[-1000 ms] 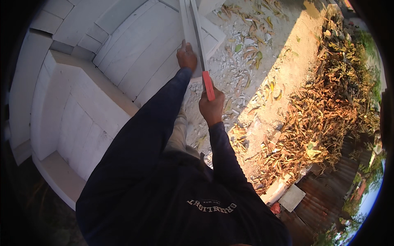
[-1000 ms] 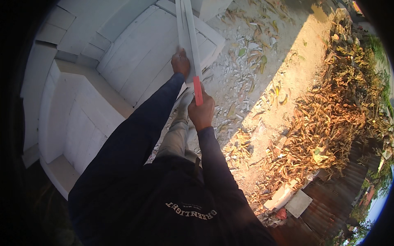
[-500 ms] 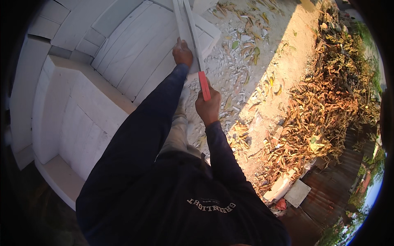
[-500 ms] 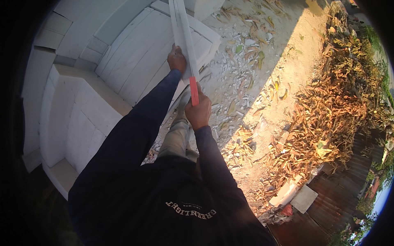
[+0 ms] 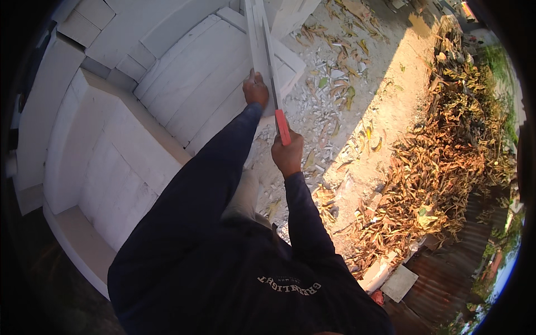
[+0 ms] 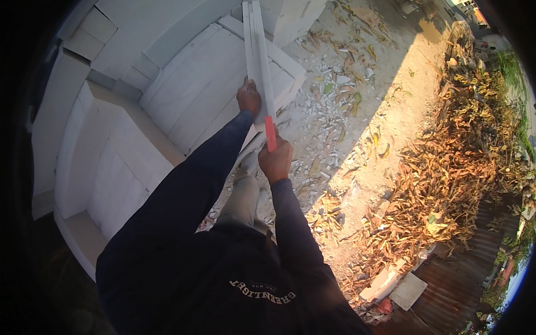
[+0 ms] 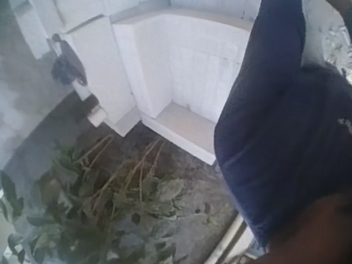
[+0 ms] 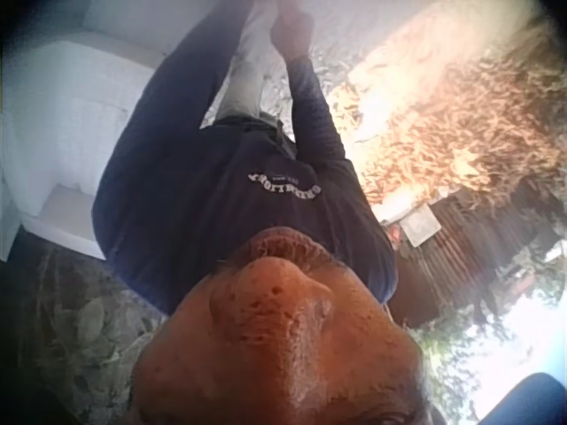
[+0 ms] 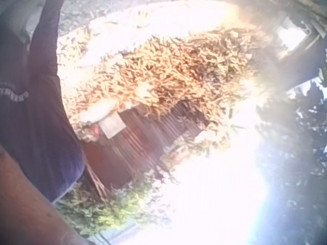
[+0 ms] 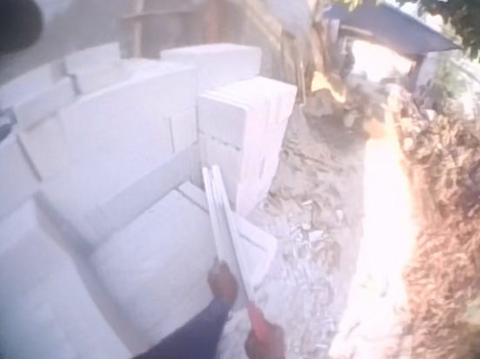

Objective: The person uses a hand saw to cut a white wooden plank resting on a stack of similar planks. They repeatedly saw through the wood, then lift and reposition the plank to continue cutting. The cut pieces are placed back onto the stack.

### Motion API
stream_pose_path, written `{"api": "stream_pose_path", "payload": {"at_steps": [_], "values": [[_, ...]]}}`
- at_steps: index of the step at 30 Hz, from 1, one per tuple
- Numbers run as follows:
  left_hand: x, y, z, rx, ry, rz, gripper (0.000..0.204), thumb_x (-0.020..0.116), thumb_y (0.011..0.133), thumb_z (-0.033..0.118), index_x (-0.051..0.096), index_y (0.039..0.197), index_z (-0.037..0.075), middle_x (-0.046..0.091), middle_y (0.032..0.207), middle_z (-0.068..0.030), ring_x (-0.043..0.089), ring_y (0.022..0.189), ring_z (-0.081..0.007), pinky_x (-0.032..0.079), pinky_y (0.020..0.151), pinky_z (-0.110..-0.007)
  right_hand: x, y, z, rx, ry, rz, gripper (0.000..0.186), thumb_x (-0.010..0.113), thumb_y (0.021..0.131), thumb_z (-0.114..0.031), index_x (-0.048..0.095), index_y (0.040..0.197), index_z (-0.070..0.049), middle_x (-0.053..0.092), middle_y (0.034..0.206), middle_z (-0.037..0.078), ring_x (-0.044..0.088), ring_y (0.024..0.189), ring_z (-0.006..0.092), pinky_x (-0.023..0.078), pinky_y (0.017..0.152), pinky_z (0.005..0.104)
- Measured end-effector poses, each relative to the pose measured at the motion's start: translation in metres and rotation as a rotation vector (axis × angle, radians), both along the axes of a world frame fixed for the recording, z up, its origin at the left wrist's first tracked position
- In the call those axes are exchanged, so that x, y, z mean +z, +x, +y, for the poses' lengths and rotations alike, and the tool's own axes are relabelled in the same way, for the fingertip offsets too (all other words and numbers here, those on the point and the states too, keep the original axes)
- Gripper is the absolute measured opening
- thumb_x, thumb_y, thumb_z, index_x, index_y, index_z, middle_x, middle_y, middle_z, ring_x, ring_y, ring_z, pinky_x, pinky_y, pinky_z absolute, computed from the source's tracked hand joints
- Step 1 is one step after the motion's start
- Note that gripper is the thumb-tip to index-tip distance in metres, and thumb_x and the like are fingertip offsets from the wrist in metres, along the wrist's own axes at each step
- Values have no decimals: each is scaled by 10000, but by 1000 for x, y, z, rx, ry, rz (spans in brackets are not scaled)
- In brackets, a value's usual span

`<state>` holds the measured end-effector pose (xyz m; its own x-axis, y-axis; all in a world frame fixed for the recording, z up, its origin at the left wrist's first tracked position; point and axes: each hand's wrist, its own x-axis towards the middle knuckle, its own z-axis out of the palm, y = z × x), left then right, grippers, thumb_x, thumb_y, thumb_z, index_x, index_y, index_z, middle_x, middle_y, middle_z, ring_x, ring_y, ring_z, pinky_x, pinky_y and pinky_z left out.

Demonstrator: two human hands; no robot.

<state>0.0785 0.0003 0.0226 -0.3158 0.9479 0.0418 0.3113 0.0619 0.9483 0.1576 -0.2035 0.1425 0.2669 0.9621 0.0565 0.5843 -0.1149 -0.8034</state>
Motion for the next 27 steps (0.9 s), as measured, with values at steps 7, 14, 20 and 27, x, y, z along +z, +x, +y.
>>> {"api": "stream_pose_path", "payload": {"at_steps": [7, 14, 20, 27], "values": [[-8, -4, 1, 94, 21, 146, 491, 507, 1058, 353, 573, 1433, 43, 649, 1052, -328, 608, 1034, -501, 483, 937, -518, 4, 10, -30, 67, 31, 128, 183, 579, 872, -17, 633, 1026, 65, 618, 705, 252, 654, 633, 378, 498, 596, 430], [25, 2, -21, 54, 202, 333, 536, 512, 1056, 409, 543, 1500, 109, 545, 1418, -301, 449, 1377, -437, 321, 1119, -586, 5, -5, -34, 26, -7, 29, 504, 560, 855, 8, 610, 1354, 63, 653, 769, 288, 706, 720, 429, 547, 626, 432], [26, -4, -18, -152, 283, 251, 493, 399, 1102, 382, 560, 1492, 129, 576, 1481, -150, 357, 1463, -410, 146, 1179, -576, 10, -3, -33, 37, -12, 38, 543, 563, 859, 2, 580, 1400, 43, 657, 773, 285, 706, 729, 437, 551, 631, 441], [28, -6, -23, -174, 289, 260, 509, 386, 1107, 397, 567, 1484, 108, 640, 1420, -108, 357, 1458, -394, 122, 1174, -559, 11, -9, -39, -40, 21, 85, 122, 600, 916, -77, 598, 910, 45, 573, 662, 220, 610, 575, 321, 463, 553, 421]]}}
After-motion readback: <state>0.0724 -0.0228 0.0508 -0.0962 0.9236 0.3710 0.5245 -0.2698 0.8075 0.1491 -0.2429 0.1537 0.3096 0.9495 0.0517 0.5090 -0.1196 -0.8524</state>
